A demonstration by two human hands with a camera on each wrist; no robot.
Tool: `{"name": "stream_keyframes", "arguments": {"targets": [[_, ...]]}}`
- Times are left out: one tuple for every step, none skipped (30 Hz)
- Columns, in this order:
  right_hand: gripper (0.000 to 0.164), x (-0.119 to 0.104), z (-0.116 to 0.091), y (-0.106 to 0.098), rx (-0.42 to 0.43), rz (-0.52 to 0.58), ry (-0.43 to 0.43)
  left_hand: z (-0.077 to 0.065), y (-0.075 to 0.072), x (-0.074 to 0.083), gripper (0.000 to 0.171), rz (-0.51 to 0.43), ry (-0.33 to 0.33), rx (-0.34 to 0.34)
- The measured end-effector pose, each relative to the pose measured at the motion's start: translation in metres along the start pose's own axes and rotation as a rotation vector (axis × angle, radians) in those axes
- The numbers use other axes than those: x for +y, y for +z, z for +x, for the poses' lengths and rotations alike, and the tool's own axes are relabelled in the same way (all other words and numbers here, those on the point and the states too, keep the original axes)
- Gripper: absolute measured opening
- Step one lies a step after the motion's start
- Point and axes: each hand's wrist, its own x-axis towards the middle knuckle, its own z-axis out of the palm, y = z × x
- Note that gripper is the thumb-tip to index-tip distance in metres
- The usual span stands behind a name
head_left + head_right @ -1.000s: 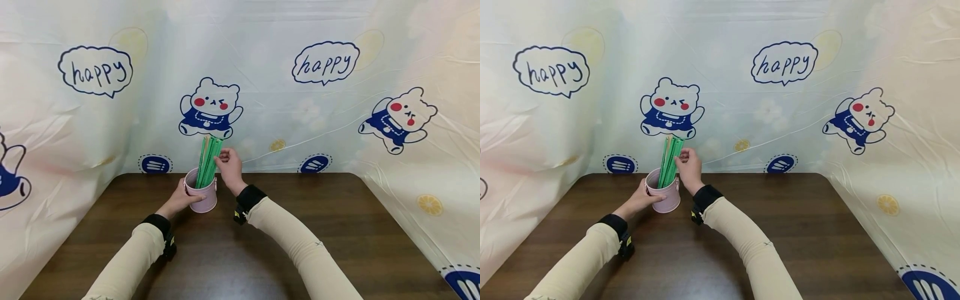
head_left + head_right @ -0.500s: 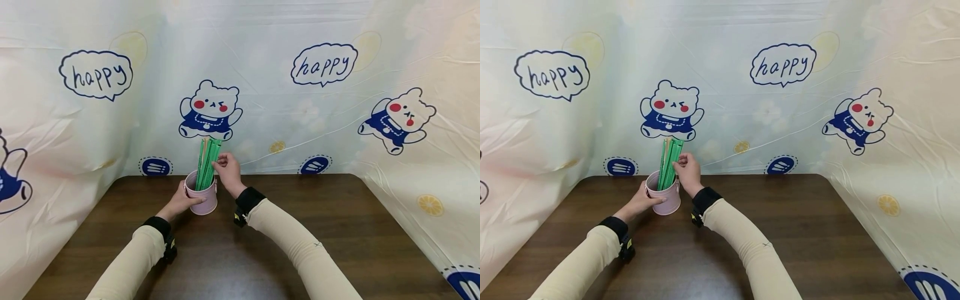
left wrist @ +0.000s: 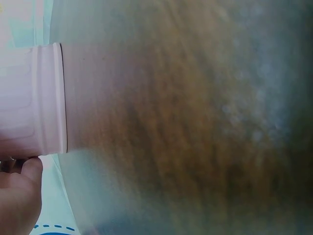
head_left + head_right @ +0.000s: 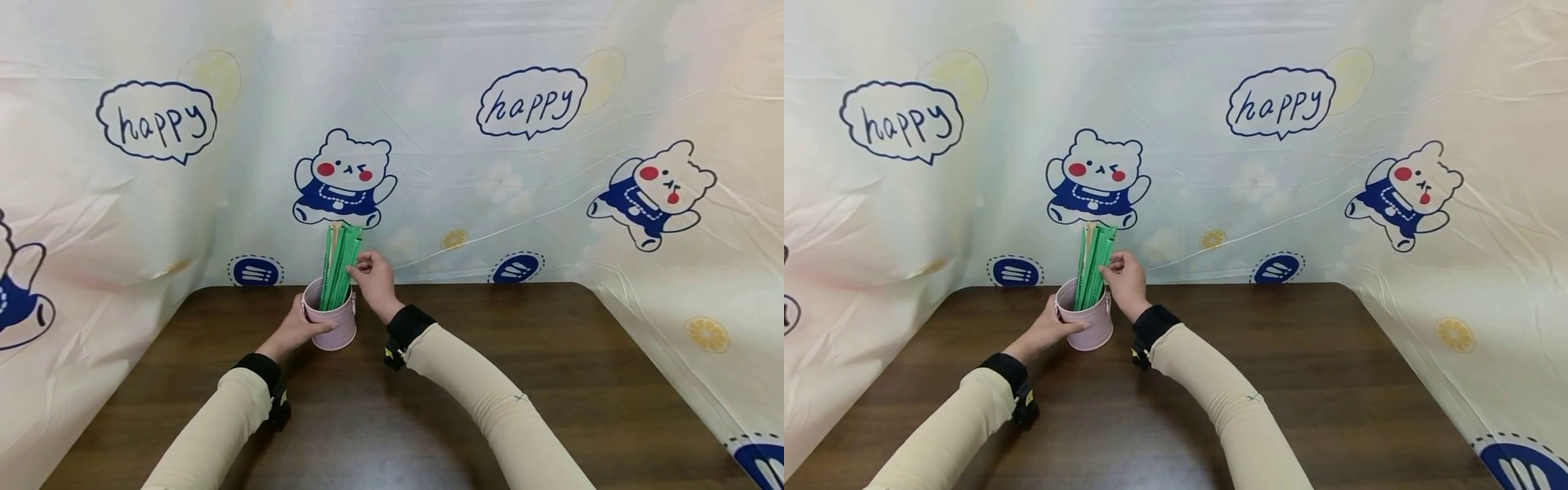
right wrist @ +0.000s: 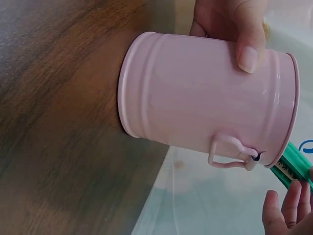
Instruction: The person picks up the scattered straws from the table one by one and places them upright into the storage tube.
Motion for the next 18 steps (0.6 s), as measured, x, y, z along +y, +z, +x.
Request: {"name": "stream_keyframes", "arguments": {"targets": [[0.029, 0.000, 0.000, 0.000, -0.001, -0.004, -0.001, 0.000, 0.000, 0.000, 0.094, -0.004, -0.002, 0.003], [0.030, 0.001, 0.000, 0.000, -0.004, -0.006, -0.001, 0.000, 0.000, 0.001, 0.094, -0.004, -0.003, 0.005], [0.030, 0.001, 0.000, -0.001, -0.007, -0.008, -0.002, 0.000, 0.000, 0.001, 0.094, 0.000, -0.004, 0.008], [0.030, 0.002, -0.001, -0.001, -0.008, -0.011, -0.002, 0.000, 0.000, 0.001, 0.094, 0.003, -0.006, 0.009], [0.030, 0.002, -0.001, -0.002, -0.012, -0.010, -0.002, -0.001, 0.000, 0.002, 0.094, 0.005, -0.008, 0.010], [0.030, 0.002, -0.001, -0.003, -0.011, -0.012, -0.005, -0.001, 0.000, 0.002, 0.094, 0.007, -0.008, 0.009], [0.031, 0.003, -0.002, -0.003, -0.012, -0.014, -0.007, -0.002, 0.001, 0.002, 0.094, 0.007, -0.009, 0.008], [0.032, 0.003, -0.002, -0.004, -0.017, -0.014, -0.009, -0.003, 0.001, 0.003, 0.094, 0.006, -0.008, 0.008], [0.032, 0.004, -0.003, -0.005, -0.021, -0.019, -0.013, -0.003, 0.002, 0.003, 0.094, 0.004, -0.009, 0.008], [0.033, 0.005, -0.004, -0.006, -0.028, -0.024, -0.018, -0.004, 0.002, 0.003, 0.095, 0.004, -0.009, 0.006], [0.034, 0.006, -0.005, -0.007, -0.036, -0.033, -0.019, -0.004, 0.002, 0.003, 0.095, 0.001, -0.007, 0.006], [0.034, 0.008, -0.006, -0.008, -0.044, -0.046, -0.022, -0.004, 0.003, 0.003, 0.095, -0.003, -0.007, 0.005], [0.035, 0.010, -0.007, -0.010, -0.053, -0.060, -0.023, -0.004, 0.003, 0.003, 0.096, -0.008, -0.006, 0.004], [0.036, 0.011, -0.008, -0.012, -0.061, -0.074, -0.023, -0.004, 0.003, 0.003, 0.096, -0.010, -0.003, 0.003], [0.036, 0.013, -0.009, -0.014, -0.066, -0.086, -0.025, -0.004, 0.003, 0.003, 0.097, -0.012, 0.001, 0.002], [0.036, 0.014, -0.009, -0.016, -0.071, -0.096, -0.028, -0.004, 0.003, 0.003, 0.097, -0.016, 0.006, 0.003], [0.036, 0.015, -0.010, -0.019, -0.075, -0.106, -0.030, -0.004, 0.002, 0.003, 0.097, -0.022, 0.006, 0.006], [0.036, 0.017, -0.011, -0.022, -0.075, -0.113, -0.033, -0.004, 0.002, 0.003, 0.097, -0.024, 0.006, 0.006]]}}
